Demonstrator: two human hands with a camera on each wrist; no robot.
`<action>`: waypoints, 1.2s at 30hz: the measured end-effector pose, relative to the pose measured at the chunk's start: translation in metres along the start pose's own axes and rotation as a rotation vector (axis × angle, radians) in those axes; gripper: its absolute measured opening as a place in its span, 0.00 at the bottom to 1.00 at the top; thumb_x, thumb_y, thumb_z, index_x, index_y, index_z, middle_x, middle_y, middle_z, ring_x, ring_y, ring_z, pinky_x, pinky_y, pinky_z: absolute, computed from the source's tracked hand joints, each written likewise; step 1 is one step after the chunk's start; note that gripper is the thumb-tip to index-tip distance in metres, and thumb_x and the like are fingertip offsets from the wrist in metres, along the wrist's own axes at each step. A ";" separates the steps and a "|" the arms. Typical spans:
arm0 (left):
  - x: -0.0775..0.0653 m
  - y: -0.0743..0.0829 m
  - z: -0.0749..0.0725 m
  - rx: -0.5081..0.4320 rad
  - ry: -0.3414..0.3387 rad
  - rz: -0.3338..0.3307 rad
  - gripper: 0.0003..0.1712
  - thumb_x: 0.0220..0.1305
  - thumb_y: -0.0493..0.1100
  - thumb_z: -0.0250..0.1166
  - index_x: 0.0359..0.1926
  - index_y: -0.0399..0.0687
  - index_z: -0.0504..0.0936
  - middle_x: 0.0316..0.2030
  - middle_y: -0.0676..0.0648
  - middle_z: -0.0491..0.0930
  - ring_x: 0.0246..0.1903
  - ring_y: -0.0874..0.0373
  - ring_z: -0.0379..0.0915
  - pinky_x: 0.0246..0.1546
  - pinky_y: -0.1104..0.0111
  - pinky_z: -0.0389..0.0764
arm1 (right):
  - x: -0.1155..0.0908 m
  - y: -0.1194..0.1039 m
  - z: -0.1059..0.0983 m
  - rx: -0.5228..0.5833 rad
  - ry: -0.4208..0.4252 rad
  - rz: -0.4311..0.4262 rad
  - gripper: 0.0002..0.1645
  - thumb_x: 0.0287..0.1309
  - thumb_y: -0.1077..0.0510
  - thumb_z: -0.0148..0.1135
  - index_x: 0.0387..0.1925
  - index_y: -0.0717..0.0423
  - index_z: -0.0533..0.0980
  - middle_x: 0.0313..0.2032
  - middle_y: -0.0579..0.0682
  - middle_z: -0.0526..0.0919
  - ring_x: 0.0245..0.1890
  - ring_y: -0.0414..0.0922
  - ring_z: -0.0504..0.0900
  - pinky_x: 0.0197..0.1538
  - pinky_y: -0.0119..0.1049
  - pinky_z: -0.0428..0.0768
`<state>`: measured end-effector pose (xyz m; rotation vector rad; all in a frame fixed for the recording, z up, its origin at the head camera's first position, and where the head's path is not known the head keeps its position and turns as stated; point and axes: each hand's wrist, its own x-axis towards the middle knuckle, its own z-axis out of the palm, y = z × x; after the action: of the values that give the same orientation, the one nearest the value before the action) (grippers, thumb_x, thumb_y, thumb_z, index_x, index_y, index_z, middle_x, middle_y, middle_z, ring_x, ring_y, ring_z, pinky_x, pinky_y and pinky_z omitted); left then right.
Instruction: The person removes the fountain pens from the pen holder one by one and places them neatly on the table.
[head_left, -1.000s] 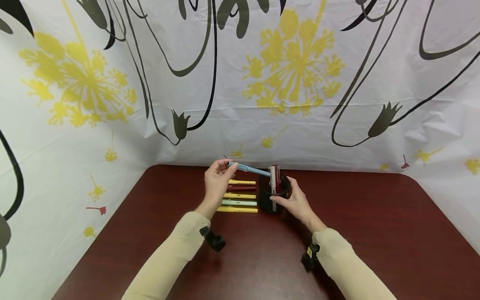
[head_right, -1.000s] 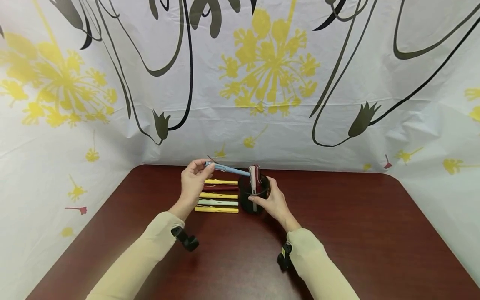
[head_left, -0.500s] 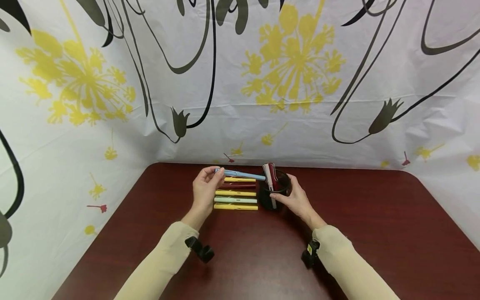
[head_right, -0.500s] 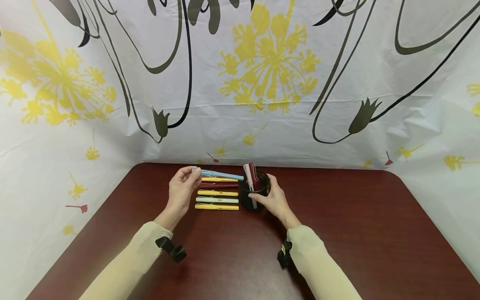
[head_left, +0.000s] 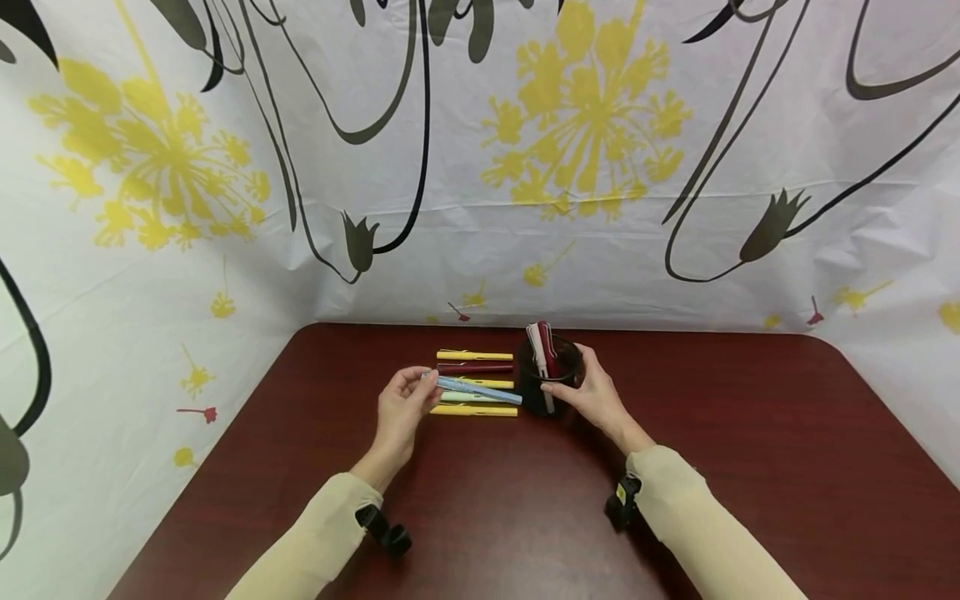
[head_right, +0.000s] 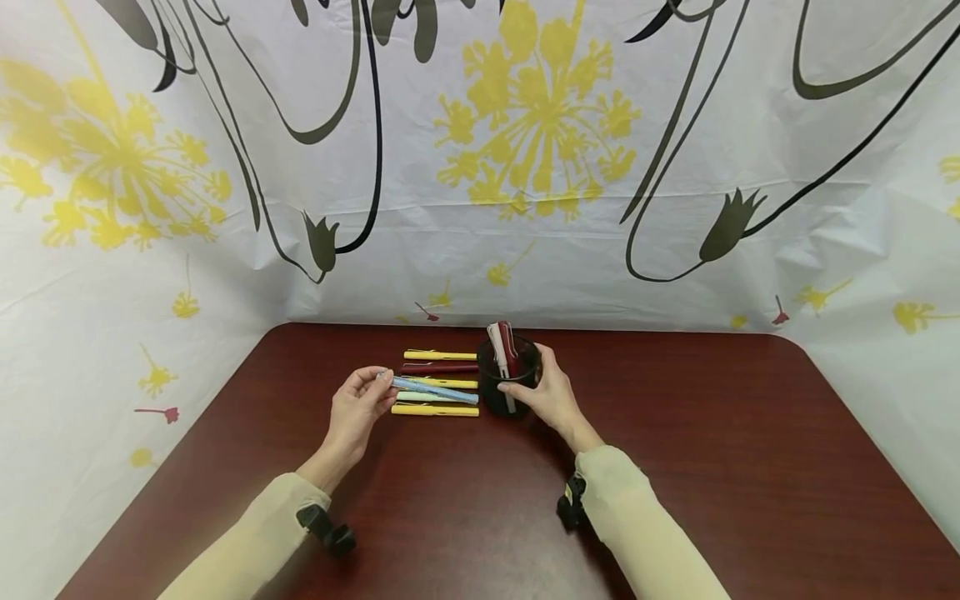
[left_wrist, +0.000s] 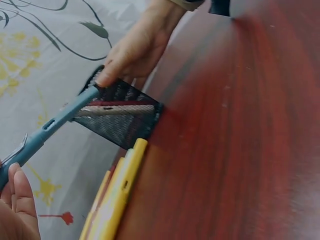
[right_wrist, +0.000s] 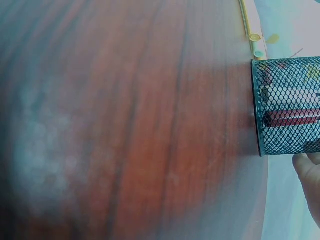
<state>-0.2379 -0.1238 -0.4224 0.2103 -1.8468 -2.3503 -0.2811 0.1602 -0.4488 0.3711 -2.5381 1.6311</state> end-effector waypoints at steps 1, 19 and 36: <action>-0.001 -0.002 -0.002 0.013 -0.003 -0.003 0.11 0.59 0.41 0.67 0.40 0.43 0.76 0.26 0.52 0.79 0.29 0.63 0.80 0.35 0.72 0.82 | 0.000 0.001 0.000 0.001 0.003 -0.003 0.47 0.49 0.57 0.72 0.65 0.59 0.57 0.59 0.62 0.71 0.54 0.57 0.74 0.51 0.48 0.74; -0.009 -0.026 -0.026 0.173 -0.007 -0.103 0.16 0.60 0.41 0.67 0.45 0.36 0.77 0.27 0.52 0.81 0.28 0.64 0.80 0.34 0.73 0.82 | 0.000 -0.002 0.000 0.033 0.003 -0.004 0.47 0.48 0.59 0.72 0.65 0.58 0.56 0.59 0.61 0.71 0.55 0.56 0.74 0.52 0.49 0.75; -0.010 -0.038 -0.035 0.290 -0.020 -0.120 0.16 0.58 0.45 0.68 0.41 0.38 0.80 0.28 0.48 0.83 0.27 0.61 0.82 0.32 0.70 0.83 | 0.000 0.001 0.001 0.020 -0.008 -0.005 0.48 0.49 0.56 0.72 0.66 0.59 0.56 0.60 0.62 0.69 0.58 0.56 0.72 0.55 0.52 0.73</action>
<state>-0.2220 -0.1468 -0.4672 0.3388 -2.2390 -2.1524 -0.2816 0.1599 -0.4497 0.3861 -2.5259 1.6575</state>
